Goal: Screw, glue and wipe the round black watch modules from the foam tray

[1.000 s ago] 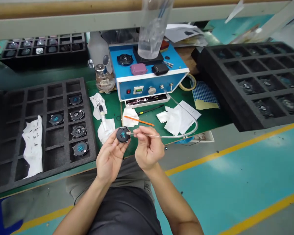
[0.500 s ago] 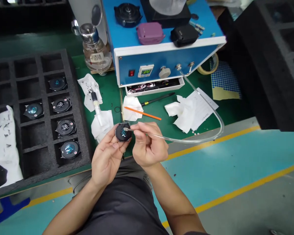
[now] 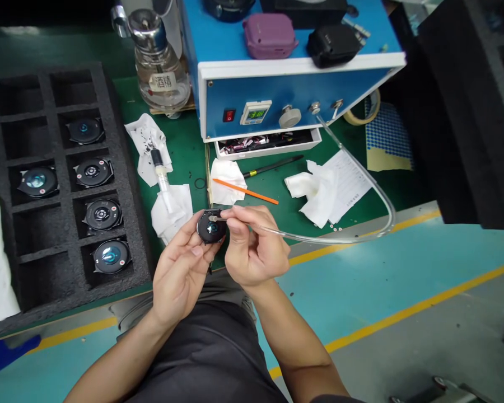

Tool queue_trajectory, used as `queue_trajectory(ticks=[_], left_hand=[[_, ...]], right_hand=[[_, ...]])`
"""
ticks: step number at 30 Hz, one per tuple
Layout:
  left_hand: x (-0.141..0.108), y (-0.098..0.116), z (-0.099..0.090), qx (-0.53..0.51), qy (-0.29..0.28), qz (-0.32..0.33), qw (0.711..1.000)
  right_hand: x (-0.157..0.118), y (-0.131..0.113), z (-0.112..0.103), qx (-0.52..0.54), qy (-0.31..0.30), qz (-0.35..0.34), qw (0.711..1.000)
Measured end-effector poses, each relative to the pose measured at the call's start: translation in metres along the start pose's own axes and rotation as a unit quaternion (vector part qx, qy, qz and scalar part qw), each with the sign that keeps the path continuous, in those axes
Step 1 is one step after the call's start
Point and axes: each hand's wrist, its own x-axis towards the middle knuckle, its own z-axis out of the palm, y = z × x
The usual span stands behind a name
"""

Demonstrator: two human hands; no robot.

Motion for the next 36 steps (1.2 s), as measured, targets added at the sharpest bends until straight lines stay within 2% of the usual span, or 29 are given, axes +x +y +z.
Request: queue_trajectory(ticks=[6,18,29,36], left_hand=[[-0.0003,-0.0008,-0.0001,-0.013,-0.004,0.005,1.000],[-0.0004,-0.0010,0.0003,-0.020,0.003,0.004,1.000],[0.0003,-0.0012,0.0006,-0.012,-0.001,0.011,1.000],[-0.0012,-0.0009,0.0007,0.003,-0.006,0.014,1.000]], right_hand=[[0.0015,0.0033,0.0011,0.005,0.005,-0.034,0.999],[0.0014,0.0020,-0.0026,-0.017,-0.017,-0.025,0.999],[0.0014,0.0022,-0.0003,-0.008,-0.008,-0.028,1.000],[0.0062,0.0034,0.0005,-0.007,-0.010,-0.066,0.998]])
